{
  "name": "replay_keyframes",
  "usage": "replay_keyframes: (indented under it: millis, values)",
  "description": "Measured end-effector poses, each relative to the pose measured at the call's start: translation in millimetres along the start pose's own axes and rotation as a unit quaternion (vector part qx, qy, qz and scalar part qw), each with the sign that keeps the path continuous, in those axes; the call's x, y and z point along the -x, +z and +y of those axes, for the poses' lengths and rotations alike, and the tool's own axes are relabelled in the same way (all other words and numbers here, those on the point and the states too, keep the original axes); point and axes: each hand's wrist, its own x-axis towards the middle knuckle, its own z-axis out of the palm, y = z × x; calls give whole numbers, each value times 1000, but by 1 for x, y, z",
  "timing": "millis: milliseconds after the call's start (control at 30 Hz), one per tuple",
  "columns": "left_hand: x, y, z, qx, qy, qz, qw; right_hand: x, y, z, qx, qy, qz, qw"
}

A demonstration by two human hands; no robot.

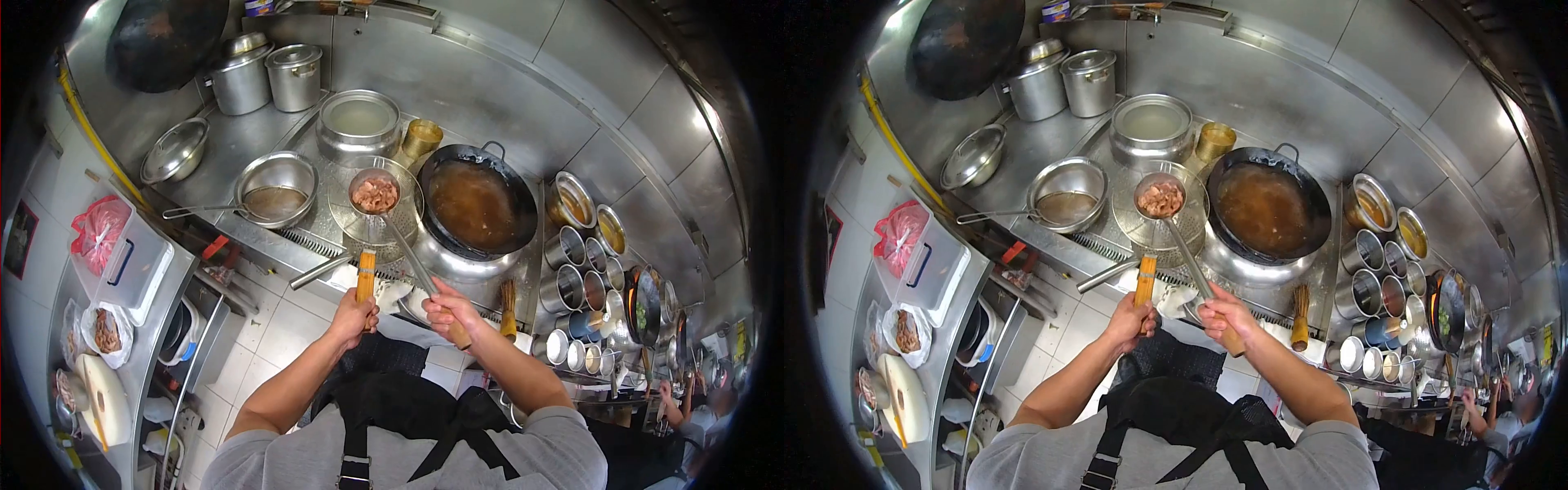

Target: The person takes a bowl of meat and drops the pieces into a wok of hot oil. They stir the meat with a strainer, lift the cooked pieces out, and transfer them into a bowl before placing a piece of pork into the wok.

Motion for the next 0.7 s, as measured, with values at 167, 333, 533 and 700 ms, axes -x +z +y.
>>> replay_keyframes:
  millis: [167, 333, 533, 700]
  values:
    - [-1, -31, -50, 34, -43, -10, 998, 16, -13, 8, -70, 33, -41, 996]
    - [-55, -92, -106, -284, 46, 102, 952, 76, -15, 5, -53, -17, -76, 996]
    - [-74, -64, -50, -525, 380, 114, 753, 178, 1, 32, 1, -162, -13, 987]
    - [-103, -19, -33, -534, 405, -146, 727, 232, 25, 121, -52, -348, 85, 932]
